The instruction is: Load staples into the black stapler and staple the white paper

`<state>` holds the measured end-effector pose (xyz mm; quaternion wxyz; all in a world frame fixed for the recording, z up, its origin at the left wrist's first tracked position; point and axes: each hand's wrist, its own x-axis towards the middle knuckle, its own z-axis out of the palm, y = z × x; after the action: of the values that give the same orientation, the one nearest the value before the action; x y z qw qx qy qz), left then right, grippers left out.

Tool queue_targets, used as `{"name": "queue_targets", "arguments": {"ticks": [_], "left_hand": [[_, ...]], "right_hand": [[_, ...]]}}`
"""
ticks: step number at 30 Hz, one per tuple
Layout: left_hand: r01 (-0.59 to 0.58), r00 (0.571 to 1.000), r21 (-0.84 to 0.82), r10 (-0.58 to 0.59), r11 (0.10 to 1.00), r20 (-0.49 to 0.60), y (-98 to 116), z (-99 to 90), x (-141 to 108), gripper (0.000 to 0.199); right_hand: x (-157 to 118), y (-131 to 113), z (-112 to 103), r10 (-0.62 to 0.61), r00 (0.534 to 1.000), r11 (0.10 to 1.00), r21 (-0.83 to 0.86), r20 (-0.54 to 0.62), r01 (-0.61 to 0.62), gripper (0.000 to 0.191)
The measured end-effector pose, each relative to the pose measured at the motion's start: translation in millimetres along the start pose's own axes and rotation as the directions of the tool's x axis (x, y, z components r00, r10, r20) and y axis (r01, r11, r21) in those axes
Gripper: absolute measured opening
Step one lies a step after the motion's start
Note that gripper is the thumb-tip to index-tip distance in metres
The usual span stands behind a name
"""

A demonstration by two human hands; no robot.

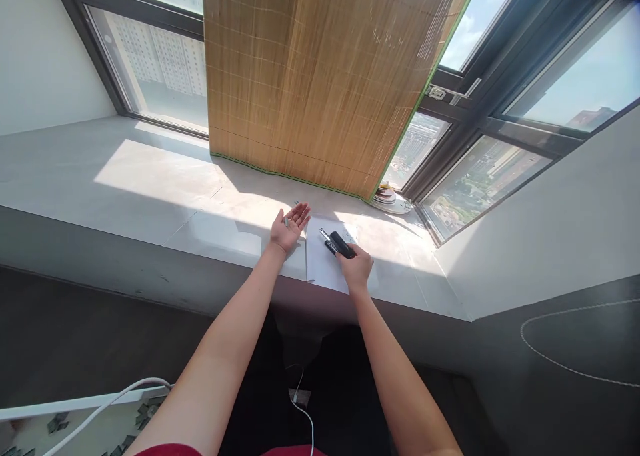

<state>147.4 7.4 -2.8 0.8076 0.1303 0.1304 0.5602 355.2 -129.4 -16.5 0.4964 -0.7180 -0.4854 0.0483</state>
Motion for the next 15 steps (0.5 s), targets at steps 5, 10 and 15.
{"name": "queue_targets", "arguments": {"ticks": [5,10,15], "left_hand": [[0.022,0.993,0.016,-0.024,1.0,0.111,1,5.7,-3,0.062],[0.027,0.989,0.081,-0.038,0.996,0.14,0,8.5,-5,0.065],[0.042,0.989,0.131,-0.06,0.991,0.133,0,8.5,-7,0.062]], "right_hand": [[2,-24,-3,-0.15,0.987,0.988,-0.052,-0.055,0.147,0.026],[11,-97,50,-0.371,0.918,0.923,0.166,0.142,0.348,0.01],[14,-126,113,-0.38,0.88,0.924,0.085,0.283,0.372,0.017]]}}
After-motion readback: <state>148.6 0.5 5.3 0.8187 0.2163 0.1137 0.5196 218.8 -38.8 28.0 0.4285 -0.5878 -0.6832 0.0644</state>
